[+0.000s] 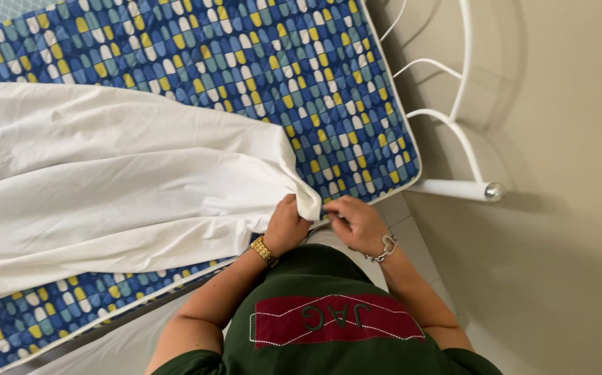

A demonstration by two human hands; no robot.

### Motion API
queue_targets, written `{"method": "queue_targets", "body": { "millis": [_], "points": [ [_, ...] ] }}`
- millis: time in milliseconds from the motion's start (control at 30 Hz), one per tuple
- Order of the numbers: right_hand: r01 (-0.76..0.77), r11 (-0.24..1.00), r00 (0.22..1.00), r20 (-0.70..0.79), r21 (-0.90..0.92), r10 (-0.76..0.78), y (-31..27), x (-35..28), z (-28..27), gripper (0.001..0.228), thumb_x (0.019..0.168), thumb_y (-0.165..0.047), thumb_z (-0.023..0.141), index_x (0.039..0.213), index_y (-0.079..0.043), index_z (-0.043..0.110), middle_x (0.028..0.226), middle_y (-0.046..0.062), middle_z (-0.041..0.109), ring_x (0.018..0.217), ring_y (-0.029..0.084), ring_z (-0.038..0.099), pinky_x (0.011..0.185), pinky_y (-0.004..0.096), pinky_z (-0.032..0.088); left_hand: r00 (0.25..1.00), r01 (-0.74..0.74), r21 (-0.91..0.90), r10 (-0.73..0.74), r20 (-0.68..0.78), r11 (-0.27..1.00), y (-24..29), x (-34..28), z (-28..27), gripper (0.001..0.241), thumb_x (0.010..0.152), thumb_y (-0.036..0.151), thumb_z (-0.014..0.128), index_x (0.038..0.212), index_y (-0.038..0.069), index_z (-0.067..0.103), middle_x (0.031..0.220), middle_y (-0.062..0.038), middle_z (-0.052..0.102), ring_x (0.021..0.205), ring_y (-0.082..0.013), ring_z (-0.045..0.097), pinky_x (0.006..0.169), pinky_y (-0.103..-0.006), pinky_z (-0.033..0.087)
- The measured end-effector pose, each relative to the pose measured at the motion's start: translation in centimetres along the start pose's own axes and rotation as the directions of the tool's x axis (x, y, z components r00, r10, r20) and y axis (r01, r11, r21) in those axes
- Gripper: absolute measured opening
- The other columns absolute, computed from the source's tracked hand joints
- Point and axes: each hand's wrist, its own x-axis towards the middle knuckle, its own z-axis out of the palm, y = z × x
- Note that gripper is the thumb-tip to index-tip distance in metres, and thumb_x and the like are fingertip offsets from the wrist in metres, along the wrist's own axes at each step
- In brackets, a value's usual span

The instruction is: The person unfolds a white fitted sheet and places it over a mattress on a white metal bed frame. They proceed to stretch the sheet and tuck the corners under the mattress to secure it in place.

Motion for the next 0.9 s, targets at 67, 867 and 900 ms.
{"method": "queue_targets", "body": {
  "millis": [67,867,900],
  "points": [
    [-0.004,0.993,1.0,-0.007,-0.115,0.003,3.6,-0.3,-4.0,0.019,0.091,-0.01,0.071,0.11,-0.009,0.071,0.094,0.008,0.07,0.08,0.023,0.068,0.07,0.033,0.054,0.998,-0.008,0.019,0.009,-0.064,1.0,1.0,2.2,2.4,0.017,0.085,0.009,0.064,0.098,0.006,0.074,0.1,-0.021,0.068,0.098,-0.0423,0.064,0.087,-0.0495,0.052],
    [-0.835,0.528,0.546,-0.356,-0.157,0.758,39.6,-4.0,-19.5,0.066,0.093,-0.04,0.069,0.14,0.002,0.052,0.127,0.028,0.065,0.111,0.042,0.068,0.096,0.047,0.054,0.989,0.072,0.175,-0.094,0.117,0.982,3.9,10.0,11.8,0.02,0.087,0.015,0.06,0.096,-0.001,0.064,0.106,-0.022,0.066,0.099,-0.0426,0.062,0.089,-0.0519,0.05],
    [-0.888,0.423,0.459,-0.366,-0.178,0.809,39.3,-3.7,-19.1,0.064,0.09,-0.04,0.071,0.138,0.0,0.055,0.126,0.026,0.067,0.113,0.041,0.067,0.097,0.048,0.053,0.982,0.061,0.19,-0.093,0.165,0.98,3.6,9.9,11.2,0.02,0.088,0.016,0.061,0.097,-0.002,0.064,0.107,-0.023,0.066,0.099,-0.0426,0.062,0.09,-0.0515,0.05]
  ]
}}
